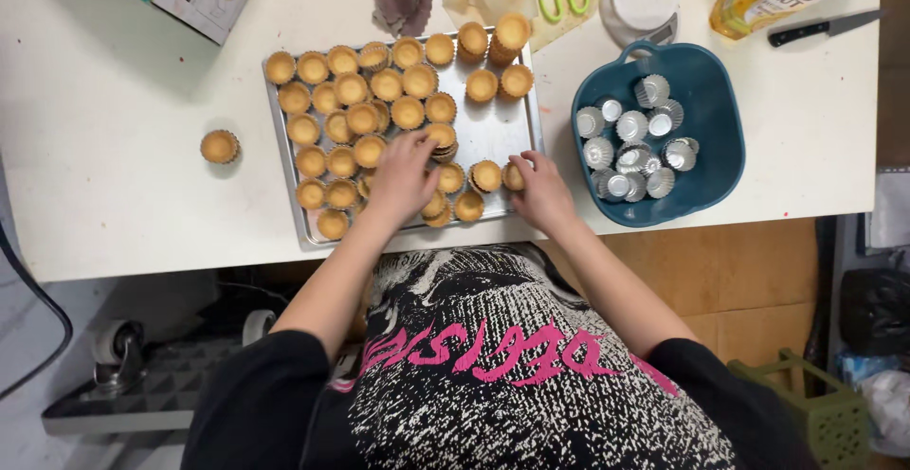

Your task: The person removes baked tart shells from fluted metal molds by hand and arranges the shells on a baking tray, placing the empty metal molds into a blue bowl beside the tray. They work through the tray one mold at a time, occasionally repositioning shells on the tray.

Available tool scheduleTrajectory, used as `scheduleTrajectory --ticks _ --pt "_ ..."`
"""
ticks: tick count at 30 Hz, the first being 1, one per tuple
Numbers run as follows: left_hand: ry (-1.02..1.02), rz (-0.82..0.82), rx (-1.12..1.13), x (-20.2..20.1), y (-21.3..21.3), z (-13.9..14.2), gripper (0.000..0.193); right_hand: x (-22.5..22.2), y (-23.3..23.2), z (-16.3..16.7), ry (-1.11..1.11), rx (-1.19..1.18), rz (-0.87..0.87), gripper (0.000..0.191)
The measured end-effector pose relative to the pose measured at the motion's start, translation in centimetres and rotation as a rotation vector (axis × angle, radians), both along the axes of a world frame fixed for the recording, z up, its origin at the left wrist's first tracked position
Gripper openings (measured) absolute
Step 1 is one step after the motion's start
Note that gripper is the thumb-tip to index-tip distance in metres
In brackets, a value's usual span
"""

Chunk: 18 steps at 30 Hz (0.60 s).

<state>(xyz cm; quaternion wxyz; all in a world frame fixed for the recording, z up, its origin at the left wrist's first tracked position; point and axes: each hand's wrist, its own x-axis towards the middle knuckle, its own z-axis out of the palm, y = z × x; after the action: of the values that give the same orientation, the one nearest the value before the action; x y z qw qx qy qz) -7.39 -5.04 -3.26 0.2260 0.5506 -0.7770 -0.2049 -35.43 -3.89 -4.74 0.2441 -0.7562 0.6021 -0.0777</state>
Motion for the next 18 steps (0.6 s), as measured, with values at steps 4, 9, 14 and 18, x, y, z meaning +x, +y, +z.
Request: scheduleTrajectory --ticks 4,9,14,18 --pt "-0.185 -0.191 0.082 -1.6 -4.8 -1.0 0.051 0.8 -0.8 -0.7 0.106 0.06 -0.002 0.066" --pt "-0.457 -0.392 0.232 -2.1 -8.8 -1.5 0.045 0.5 -1.8 -0.1 0.1 0.043 -0.043 0.061" --pt "-0.504 -0.508 0.306 -2.1 -11.4 -0.5 0.05 -1.2 -2.8 0.9 -0.264 0.168 -0.32 0.065" --pt "-0.026 -0.387 0.51 -1.0 -12.3 0.1 0.051 -3.7 -1.3 1.4 -1.111 0.466 -0.629 0.065"
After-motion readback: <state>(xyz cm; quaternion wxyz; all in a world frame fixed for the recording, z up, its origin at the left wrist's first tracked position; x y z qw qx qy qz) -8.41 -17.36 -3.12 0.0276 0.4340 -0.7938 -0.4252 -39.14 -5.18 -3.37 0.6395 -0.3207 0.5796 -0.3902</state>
